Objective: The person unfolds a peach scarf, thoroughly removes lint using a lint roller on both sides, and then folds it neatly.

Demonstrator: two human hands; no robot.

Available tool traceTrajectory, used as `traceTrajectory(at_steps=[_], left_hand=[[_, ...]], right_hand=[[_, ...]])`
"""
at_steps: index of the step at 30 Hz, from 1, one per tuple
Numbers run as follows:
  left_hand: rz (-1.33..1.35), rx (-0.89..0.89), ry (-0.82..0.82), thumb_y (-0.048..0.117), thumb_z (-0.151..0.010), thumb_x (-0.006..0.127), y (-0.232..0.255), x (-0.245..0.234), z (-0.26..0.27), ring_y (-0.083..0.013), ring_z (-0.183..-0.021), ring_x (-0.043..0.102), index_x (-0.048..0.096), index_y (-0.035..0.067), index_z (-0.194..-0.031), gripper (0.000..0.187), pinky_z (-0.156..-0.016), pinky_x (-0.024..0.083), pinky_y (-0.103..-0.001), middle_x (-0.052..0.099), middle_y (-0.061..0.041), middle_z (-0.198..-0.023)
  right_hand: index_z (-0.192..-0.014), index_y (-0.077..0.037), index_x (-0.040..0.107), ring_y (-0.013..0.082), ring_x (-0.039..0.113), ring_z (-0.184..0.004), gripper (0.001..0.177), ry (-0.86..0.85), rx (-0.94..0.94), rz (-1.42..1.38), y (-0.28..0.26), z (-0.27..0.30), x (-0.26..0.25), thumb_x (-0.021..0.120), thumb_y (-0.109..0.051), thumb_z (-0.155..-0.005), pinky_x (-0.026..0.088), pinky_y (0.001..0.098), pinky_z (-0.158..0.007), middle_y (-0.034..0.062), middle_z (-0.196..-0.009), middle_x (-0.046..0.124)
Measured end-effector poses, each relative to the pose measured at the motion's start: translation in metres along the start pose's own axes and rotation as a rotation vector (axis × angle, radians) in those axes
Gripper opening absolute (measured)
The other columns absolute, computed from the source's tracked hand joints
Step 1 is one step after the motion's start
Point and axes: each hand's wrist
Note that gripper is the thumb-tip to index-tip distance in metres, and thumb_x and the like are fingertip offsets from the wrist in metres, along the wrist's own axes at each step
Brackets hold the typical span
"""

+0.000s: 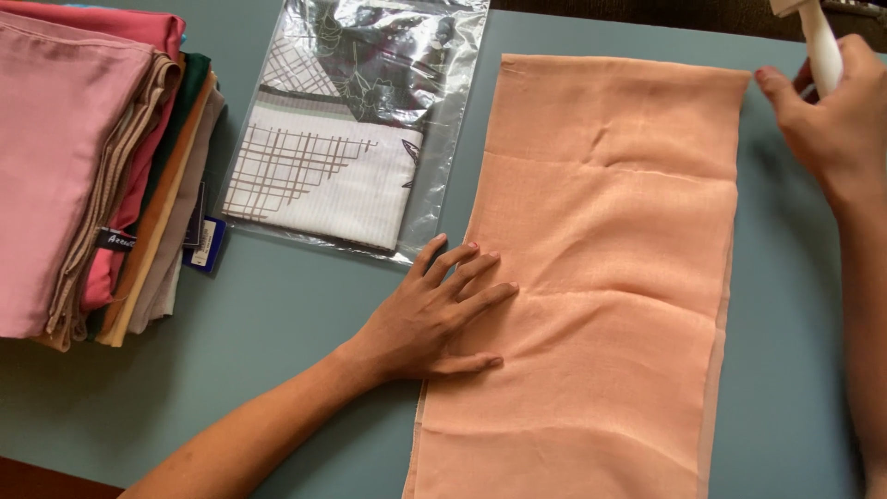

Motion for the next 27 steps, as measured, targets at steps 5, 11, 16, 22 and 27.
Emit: traceTrajectory(at_steps=[5,11,16,22,27], left_hand=[[-0.022,0.004,-0.017,0.073,-0.092,0.057,0.000,0.001,0.001,-0.0415,-0.139,0.047,0.056,0.018,-0.146,0.077,-0.123,0.023,-0.063,0.053,-0.019,-0.148],[-0.018,0.004,-0.036,0.077,-0.087,0.061,0.000,0.001,0.000,-0.0431,-0.140,0.044,0.055,0.021,-0.147,0.083,-0.122,0.021,-0.066,0.051,-0.019,-0.151],[-0.039,-0.002,-0.042,0.078,-0.088,0.059,0.001,0.002,0.002,-0.0428,-0.141,0.044,0.052,0.021,-0.150,0.085,-0.123,0.020,-0.066,0.050,-0.019,-0.152],[-0.017,0.021,-0.074,0.081,-0.088,0.056,0.001,0.000,-0.001,-0.0441,-0.154,0.031,0.044,0.020,-0.156,0.092,-0.126,0.012,-0.067,0.043,-0.022,-0.160],[-0.028,-0.004,-0.116,0.082,-0.088,0.053,0.000,0.001,0.001,-0.0446,-0.155,0.027,0.043,0.019,-0.157,0.094,-0.126,0.011,-0.066,0.038,-0.022,-0.163]], right_hand=[[-0.121,-0.011,0.047,0.0128,0.040,-0.088,0.023,-0.211,0.084,-0.453,0.225,0.012,0.025,0.057,-0.030,-0.128,0.034,0.0283,-0.078,0.0002,-0.099,0.044],[-0.101,-0.002,0.062,0.0198,0.040,-0.071,0.044,-0.236,0.118,-0.048,0.176,0.048,-0.017,0.072,-0.037,-0.127,0.026,0.0354,-0.065,0.0092,-0.080,0.049],[-0.102,-0.002,0.061,0.0203,0.037,-0.069,0.042,-0.240,0.146,-0.059,0.158,0.071,-0.026,0.072,-0.033,-0.127,0.025,0.0365,-0.063,0.0097,-0.076,0.044],[-0.084,-0.004,0.077,0.0167,0.038,-0.059,0.037,-0.446,0.192,-0.165,0.114,0.106,-0.057,0.072,-0.036,-0.102,0.021,0.0299,-0.059,0.0095,-0.055,0.050],[-0.120,-0.008,0.050,0.0159,0.047,-0.096,0.025,-0.084,0.293,-0.275,0.172,0.161,-0.022,0.054,-0.028,-0.134,0.037,0.0314,-0.091,0.0044,-0.108,0.050]])
Point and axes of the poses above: each hand's wrist, its own z-axis away from the middle knuckle, its own x-axis out of the palm, y = z × x
